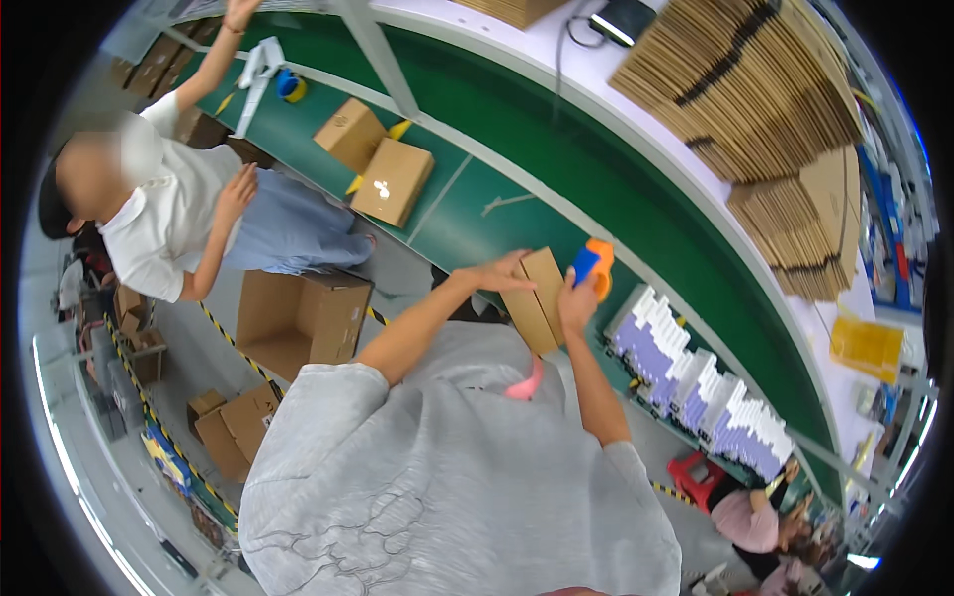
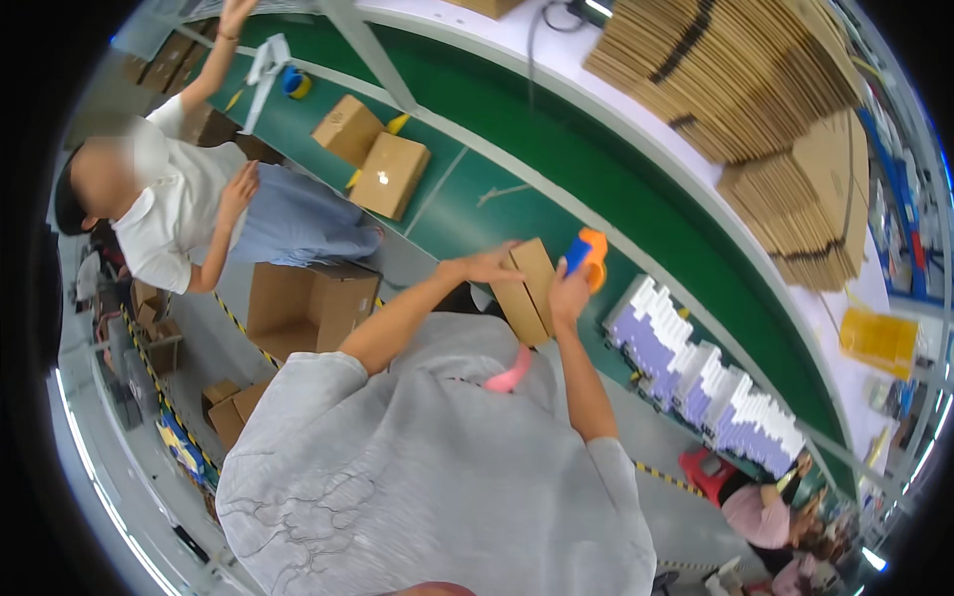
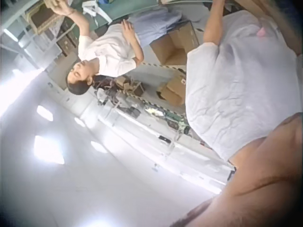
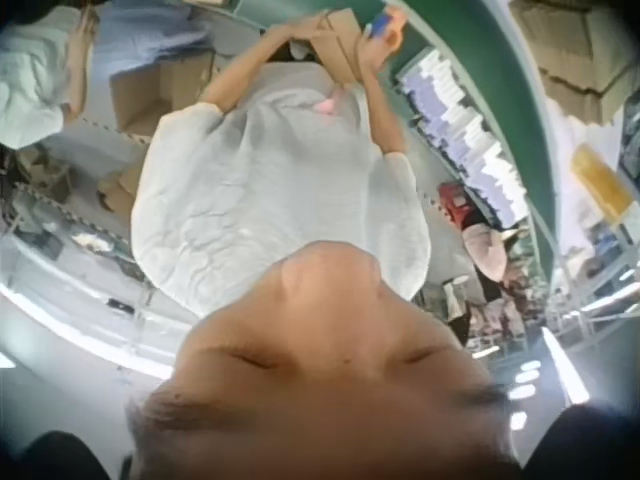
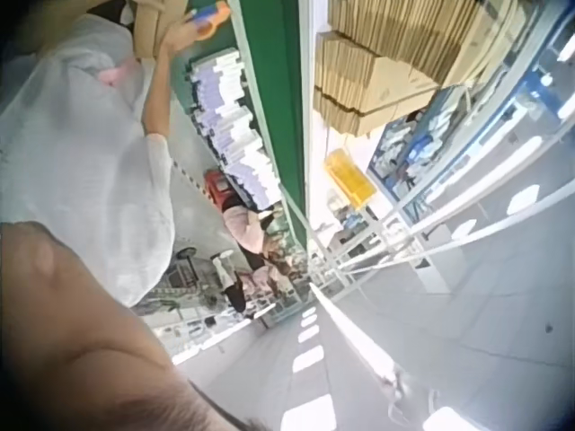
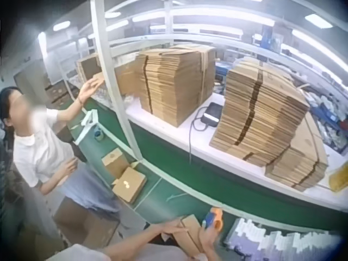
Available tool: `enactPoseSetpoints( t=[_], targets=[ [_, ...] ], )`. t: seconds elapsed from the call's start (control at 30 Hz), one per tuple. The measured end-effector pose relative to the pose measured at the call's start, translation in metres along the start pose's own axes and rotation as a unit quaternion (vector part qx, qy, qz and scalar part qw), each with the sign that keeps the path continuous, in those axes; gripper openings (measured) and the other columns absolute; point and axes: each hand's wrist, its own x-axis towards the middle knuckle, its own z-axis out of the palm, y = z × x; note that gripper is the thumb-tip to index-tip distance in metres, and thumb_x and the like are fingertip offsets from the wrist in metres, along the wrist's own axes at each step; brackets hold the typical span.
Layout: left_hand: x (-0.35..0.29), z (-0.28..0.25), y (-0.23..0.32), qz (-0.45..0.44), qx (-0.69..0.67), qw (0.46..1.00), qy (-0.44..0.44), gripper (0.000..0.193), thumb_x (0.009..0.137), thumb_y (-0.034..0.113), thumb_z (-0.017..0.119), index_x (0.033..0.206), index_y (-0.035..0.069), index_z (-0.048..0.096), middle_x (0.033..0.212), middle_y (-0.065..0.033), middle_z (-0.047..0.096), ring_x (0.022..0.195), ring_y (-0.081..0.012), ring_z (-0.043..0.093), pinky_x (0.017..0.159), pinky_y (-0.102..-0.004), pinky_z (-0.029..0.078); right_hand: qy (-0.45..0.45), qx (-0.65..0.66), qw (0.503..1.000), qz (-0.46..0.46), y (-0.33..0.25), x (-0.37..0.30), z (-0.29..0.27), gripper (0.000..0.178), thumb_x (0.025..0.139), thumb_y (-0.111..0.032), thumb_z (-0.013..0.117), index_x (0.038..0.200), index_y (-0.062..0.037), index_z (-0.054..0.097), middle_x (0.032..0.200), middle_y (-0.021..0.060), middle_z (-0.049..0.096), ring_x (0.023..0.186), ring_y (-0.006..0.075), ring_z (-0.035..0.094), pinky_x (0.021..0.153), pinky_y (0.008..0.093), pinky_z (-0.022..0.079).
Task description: Assembling, folding, and taping cardboard boxes for product packaging on an industrial production line.
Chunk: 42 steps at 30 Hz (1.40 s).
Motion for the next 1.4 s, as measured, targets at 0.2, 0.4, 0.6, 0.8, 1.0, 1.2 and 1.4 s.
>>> enactPoseSetpoints(
  t=[0.2, 0.4, 0.6, 0.8, 1.0, 1.2, 1.4],
  targets=[
    [0.006, 0.005, -0.008, -0.064, -0.025, 0.997, 0.03, 0.086, 0.087, 0.053, 0.064, 0.141, -0.008, 0.035, 0.139, -0.0254, 0.047, 0.13, -0.0318, 0.046, 0.109, -0.0382, 0.036, -0.003, 0.082, 0.991, -0.104, 0.01, 0.001, -0.001, 0.04, 0.092, -0.034, 0.062, 0.102, 0.0039, 0.053, 0.08, 0.0217, 0.066, 0.072, 0.0394, 0.066, 0.067, 0.0458, 0.051],
    [0.008, 0.004, -0.004, -0.123, -0.007, 0.992, -0.002, 0.086, 0.086, 0.054, 0.065, 0.143, -0.004, 0.036, 0.139, -0.0235, 0.048, 0.129, -0.0315, 0.048, 0.108, -0.0381, 0.037, -0.16, 0.422, 0.891, 0.046, -0.012, -0.02, -0.075, 0.034, 0.09, -0.03, 0.068, 0.091, 0.0033, 0.063, 0.076, 0.0099, 0.068, 0.07, 0.018, 0.068, 0.062, 0.0299, 0.051],
    [0.015, 0.007, -0.015, -0.168, -0.068, 0.983, -0.015, 0.097, 0.077, 0.067, 0.064, 0.141, -0.002, 0.041, 0.137, -0.0244, 0.05, 0.126, -0.0343, 0.05, 0.106, -0.0404, 0.04, -0.281, 0.367, 0.886, 0.038, 0.019, -0.061, -0.077, 0.04, 0.092, -0.035, 0.066, 0.082, 0.0034, 0.063, 0.064, 0.0056, 0.062, 0.053, 0.0125, 0.062, 0.049, 0.0259, 0.048],
    [-0.019, 0.009, 0.06, -0.005, 0.078, 0.958, 0.276, 0.066, 0.089, 0.053, 0.059, 0.122, -0.004, 0.059, 0.122, -0.0217, 0.061, 0.113, -0.0326, 0.059, 0.093, -0.0367, 0.048, -0.312, 0.368, 0.875, 0.049, 0.023, -0.068, -0.079, 0.039, 0.093, -0.034, 0.065, 0.091, 0.0045, 0.064, 0.066, 0.0051, 0.062, 0.056, 0.0122, 0.063, 0.052, 0.0254, 0.049],
    [-0.025, 0.013, 0.08, -0.223, -0.325, 0.914, 0.095, 0.042, 0.091, 0.038, 0.064, 0.105, -0.002, 0.066, 0.098, -0.0132, 0.07, 0.088, -0.0214, 0.067, 0.079, -0.0326, 0.053, -0.33, 0.374, 0.867, 0.003, 0.024, -0.067, -0.085, 0.043, 0.092, -0.039, 0.066, 0.088, 0.0038, 0.064, 0.069, 0.0063, 0.064, 0.059, 0.0128, 0.064, 0.054, 0.0261, 0.051],
    [-0.02, 0.015, 0.09, -0.189, -0.315, 0.925, 0.094, 0.033, 0.088, 0.029, 0.07, 0.101, -0.001, 0.069, 0.089, -0.0085, 0.07, 0.082, -0.0154, 0.067, 0.072, -0.0286, 0.053, -0.339, 0.38, 0.861, 0.0, 0.024, -0.067, -0.086, 0.044, 0.092, -0.04, 0.066, 0.089, 0.0036, 0.064, 0.069, 0.0061, 0.065, 0.059, 0.0127, 0.064, 0.055, 0.0263, 0.051],
    [-0.007, -0.003, 0.072, -0.154, -0.277, 0.938, 0.14, 0.01, 0.08, 0.007, 0.072, 0.084, -0.003, 0.071, 0.076, -0.0096, 0.071, 0.064, -0.0145, 0.066, 0.058, -0.0265, 0.053, -0.352, 0.303, 0.883, 0.07, -0.018, -0.059, -0.105, 0.04, 0.092, -0.037, 0.065, 0.089, 0.0029, 0.066, 0.064, 0.0054, 0.063, 0.056, 0.0114, 0.063, 0.053, 0.0256, 0.05]
  ],
)
